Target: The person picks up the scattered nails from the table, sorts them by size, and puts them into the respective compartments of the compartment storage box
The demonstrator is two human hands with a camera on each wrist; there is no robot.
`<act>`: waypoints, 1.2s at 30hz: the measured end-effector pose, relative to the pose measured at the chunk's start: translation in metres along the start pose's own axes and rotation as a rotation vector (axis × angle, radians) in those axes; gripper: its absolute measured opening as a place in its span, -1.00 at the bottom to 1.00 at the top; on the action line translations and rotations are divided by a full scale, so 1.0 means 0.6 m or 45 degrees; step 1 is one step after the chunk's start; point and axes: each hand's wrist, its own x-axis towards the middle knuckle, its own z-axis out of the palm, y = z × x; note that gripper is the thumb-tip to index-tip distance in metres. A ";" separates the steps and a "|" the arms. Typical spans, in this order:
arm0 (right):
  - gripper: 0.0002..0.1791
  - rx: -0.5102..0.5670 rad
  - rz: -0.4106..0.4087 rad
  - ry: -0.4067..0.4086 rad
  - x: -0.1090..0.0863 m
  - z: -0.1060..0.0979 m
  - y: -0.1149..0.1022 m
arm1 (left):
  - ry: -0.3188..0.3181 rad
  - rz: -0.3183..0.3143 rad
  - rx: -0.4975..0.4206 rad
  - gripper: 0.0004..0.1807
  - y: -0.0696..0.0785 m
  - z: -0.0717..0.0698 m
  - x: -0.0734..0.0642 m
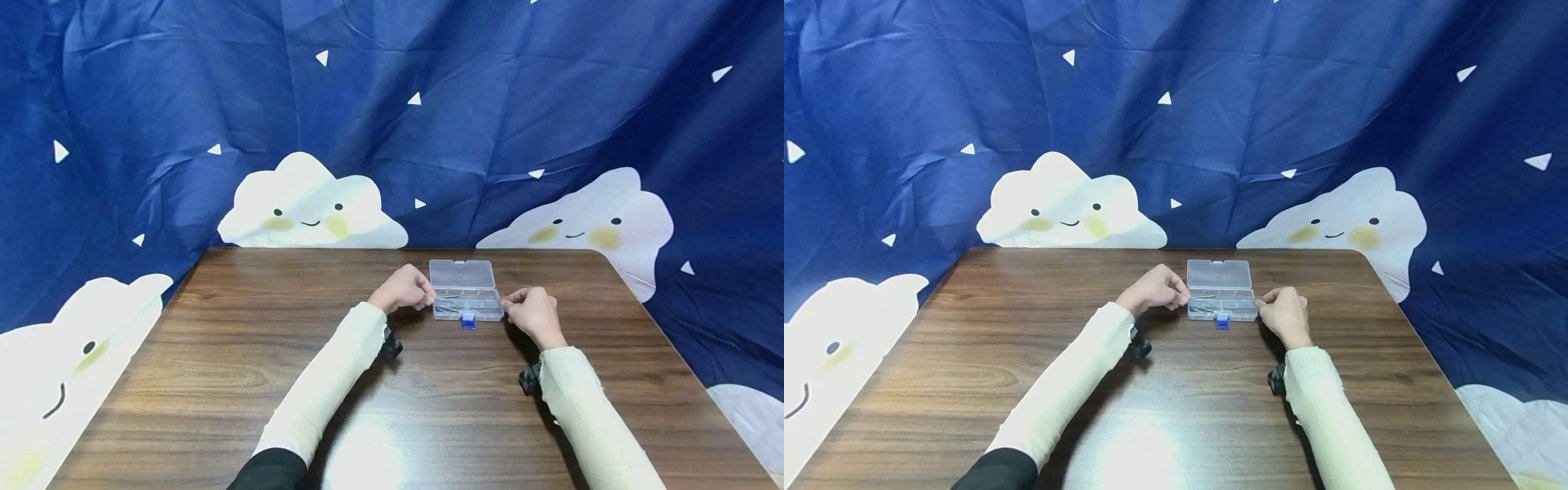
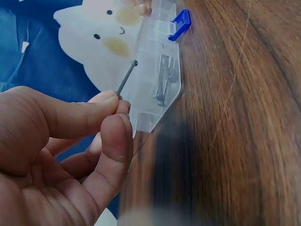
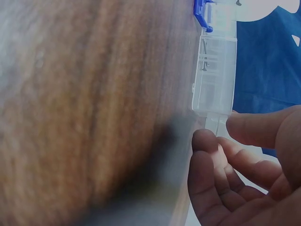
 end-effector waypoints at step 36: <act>-0.74 -0.028 0.002 -0.013 0.001 0.003 0.004 | 0.112 0.040 0.472 -0.85 0.025 0.026 0.012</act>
